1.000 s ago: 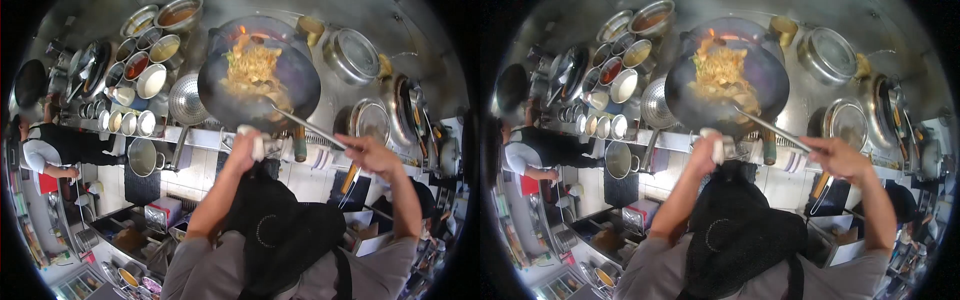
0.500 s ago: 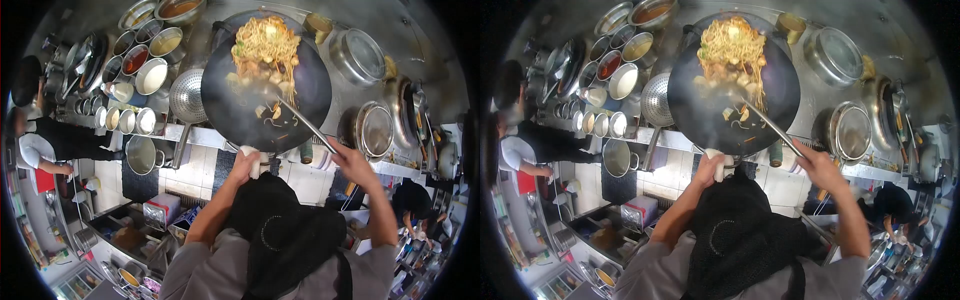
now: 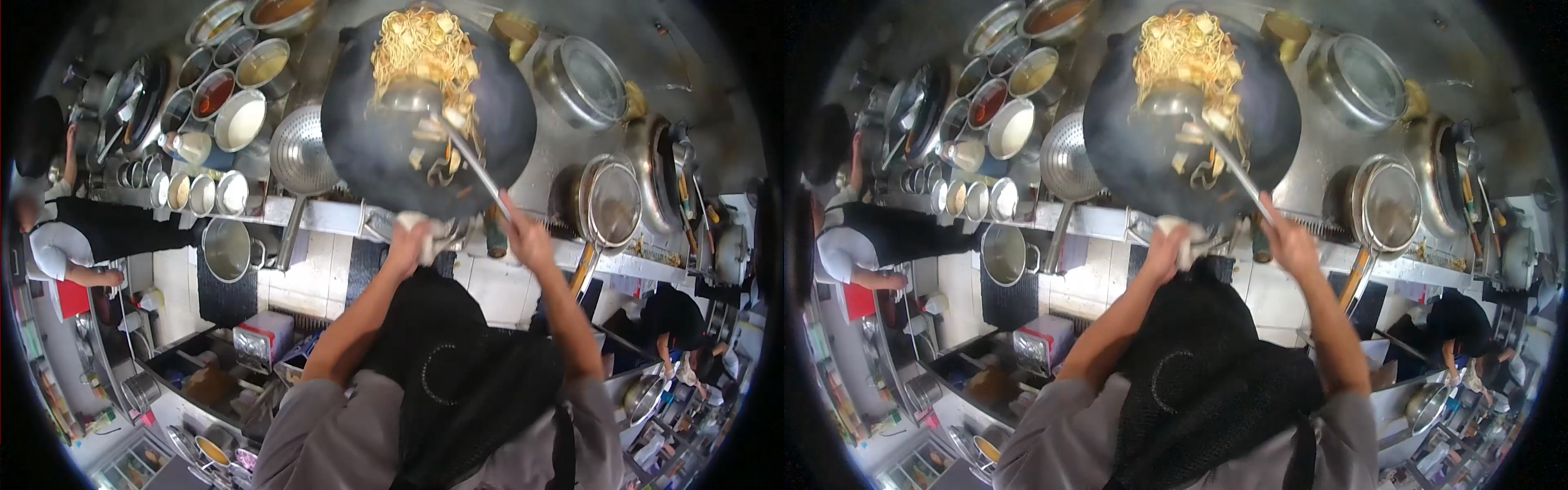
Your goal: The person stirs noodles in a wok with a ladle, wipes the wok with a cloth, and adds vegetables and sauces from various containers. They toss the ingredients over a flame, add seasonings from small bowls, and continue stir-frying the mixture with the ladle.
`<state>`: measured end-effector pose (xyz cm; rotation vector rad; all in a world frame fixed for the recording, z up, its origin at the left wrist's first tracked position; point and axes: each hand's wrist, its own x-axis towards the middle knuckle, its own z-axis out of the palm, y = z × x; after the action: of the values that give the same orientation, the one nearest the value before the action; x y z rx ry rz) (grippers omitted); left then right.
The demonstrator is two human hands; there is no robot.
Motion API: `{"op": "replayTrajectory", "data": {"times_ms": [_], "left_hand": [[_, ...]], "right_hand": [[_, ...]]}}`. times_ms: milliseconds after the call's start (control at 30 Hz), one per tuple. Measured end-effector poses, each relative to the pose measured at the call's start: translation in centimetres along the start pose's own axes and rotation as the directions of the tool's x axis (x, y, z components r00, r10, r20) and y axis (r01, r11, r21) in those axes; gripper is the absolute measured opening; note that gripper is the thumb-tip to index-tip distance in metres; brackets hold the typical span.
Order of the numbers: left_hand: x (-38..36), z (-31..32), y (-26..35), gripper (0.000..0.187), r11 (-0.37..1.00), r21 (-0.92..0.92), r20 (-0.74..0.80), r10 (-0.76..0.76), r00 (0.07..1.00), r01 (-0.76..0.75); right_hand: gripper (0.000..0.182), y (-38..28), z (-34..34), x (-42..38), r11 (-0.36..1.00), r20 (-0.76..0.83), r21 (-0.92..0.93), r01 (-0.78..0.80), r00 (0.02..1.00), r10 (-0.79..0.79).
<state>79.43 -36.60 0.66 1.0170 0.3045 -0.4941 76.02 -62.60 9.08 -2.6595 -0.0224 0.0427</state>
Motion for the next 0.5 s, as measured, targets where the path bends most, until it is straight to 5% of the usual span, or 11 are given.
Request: {"op": "replayTrajectory", "data": {"times_ms": [33,67,133,200,267,367,500], "left_hand": [[-1.2,0.0,1.4,0.022,0.998,0.022,0.041,-0.058,0.997,0.057],[-0.7,-0.4,1.0,0.024,0.998,0.02,0.019,0.053,0.998,-0.053],[-0.3,2.4,4.7,0.023,0.999,-0.025,-0.13,0.025,0.991,-0.028],[4.4,3.1,6.3,0.021,0.988,-0.152,-0.089,0.006,0.996,-0.02],[8.6,4.1,9.8,0.02,0.976,-0.19,-0.042,-0.12,0.992,0.11],[9.7,4.6,8.0,0.021,0.982,-0.19,-0.064,-0.029,0.998,0.017],[12.1,3.9,6.0,0.021,0.993,-0.113,-0.118,0.014,0.993,-0.027]], "right_hand": [[0.054,-0.5,-0.1,-1.2,0.993,-0.05,0.114,0.031,0.998,-0.026],[0.055,-1.2,-0.2,-2.4,0.972,-0.095,0.225,0.067,0.994,-0.046],[0.054,-3.5,-2.3,-4.5,0.954,-0.154,0.288,0.082,0.987,-0.038],[0.052,-6.5,-6.8,-6.3,0.909,0.099,0.352,-0.224,0.974,0.202],[0.051,-6.4,-8.4,-7.4,0.897,0.137,0.34,-0.281,0.959,0.248],[0.053,-4.6,-8.3,-8.7,0.744,0.212,0.462,-0.482,0.875,0.436],[0.051,-2.5,-6.0,-5.1,0.93,0.005,0.248,-0.272,0.96,0.28]]}}
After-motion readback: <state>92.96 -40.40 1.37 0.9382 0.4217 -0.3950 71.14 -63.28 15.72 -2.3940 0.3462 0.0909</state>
